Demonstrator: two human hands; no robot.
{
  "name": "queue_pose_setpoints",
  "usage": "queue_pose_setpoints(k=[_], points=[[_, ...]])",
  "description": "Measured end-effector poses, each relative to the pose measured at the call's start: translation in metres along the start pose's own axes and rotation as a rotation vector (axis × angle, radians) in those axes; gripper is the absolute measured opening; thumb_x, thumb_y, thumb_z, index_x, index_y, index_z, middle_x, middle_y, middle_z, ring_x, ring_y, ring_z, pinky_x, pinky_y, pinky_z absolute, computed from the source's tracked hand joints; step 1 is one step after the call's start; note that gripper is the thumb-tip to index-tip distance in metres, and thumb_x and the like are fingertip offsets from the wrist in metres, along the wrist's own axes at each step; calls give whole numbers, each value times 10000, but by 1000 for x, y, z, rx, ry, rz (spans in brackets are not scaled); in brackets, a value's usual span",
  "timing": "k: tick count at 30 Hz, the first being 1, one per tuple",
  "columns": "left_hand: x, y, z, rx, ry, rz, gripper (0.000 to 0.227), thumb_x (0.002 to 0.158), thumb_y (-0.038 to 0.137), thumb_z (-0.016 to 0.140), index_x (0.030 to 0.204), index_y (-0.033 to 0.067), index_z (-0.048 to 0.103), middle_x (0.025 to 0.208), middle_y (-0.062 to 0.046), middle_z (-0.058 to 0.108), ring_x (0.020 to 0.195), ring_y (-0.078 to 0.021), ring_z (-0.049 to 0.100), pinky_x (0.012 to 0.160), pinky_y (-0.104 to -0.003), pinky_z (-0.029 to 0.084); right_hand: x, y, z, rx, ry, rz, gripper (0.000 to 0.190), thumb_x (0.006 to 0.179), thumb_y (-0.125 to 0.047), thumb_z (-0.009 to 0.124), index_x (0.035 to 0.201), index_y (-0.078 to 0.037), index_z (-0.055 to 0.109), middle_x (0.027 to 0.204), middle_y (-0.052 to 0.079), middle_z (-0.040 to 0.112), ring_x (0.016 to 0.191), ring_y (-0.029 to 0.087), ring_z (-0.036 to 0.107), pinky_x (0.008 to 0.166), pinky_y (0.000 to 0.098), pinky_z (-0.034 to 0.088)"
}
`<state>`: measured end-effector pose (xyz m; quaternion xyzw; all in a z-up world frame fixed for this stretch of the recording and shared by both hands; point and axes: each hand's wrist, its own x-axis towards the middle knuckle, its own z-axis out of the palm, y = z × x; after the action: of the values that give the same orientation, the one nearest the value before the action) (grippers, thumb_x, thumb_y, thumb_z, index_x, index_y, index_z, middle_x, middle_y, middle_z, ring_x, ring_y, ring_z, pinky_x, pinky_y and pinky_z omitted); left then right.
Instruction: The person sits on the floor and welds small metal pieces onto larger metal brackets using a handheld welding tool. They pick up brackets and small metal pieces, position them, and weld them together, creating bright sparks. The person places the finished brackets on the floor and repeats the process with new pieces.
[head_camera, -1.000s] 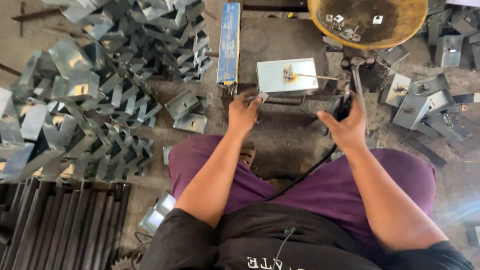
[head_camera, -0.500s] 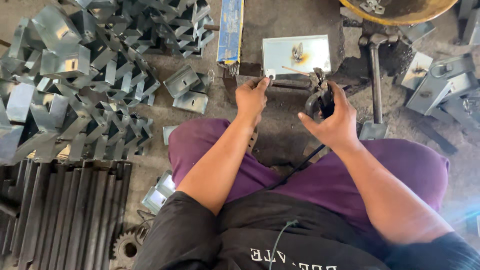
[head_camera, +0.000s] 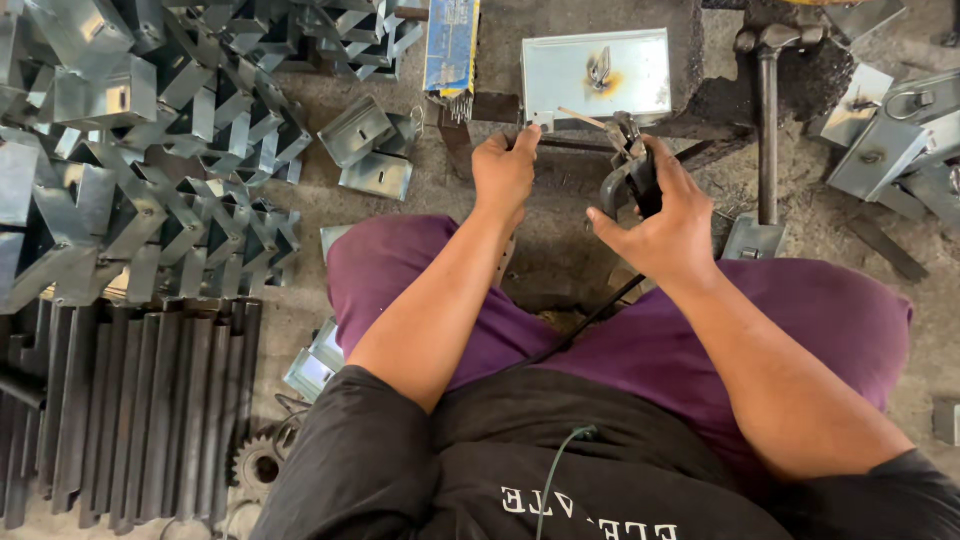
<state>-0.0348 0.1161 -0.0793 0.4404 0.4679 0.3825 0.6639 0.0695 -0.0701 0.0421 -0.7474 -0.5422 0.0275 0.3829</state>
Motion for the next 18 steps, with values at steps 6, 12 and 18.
queue_pose_setpoints(k=[6,12,18], points=[[0,-1,1,-25,-14,12,321,896,197,759,670,73,566,604,15,552,496,-62,445,431,-285,324,-2,0,3,20,5,-1,911,736,-251,950,1480,31,506,1201,212,683,1049,324,715,899,406,589],[-1,4,1,-29,-19,4,304,895,189,756,680,66,581,621,14,555,520,-59,449,451,-283,332,-1,1,4,7,12,-28,905,747,-250,950,1477,40,500,1234,221,681,1086,332,713,930,406,590],[-2,5,1,-30,-17,-12,307,899,193,761,689,64,577,625,18,543,525,-58,438,454,-281,327,-2,2,5,-7,-13,-27,917,759,-258,953,1488,48,489,1240,224,675,1092,327,714,922,402,593]])
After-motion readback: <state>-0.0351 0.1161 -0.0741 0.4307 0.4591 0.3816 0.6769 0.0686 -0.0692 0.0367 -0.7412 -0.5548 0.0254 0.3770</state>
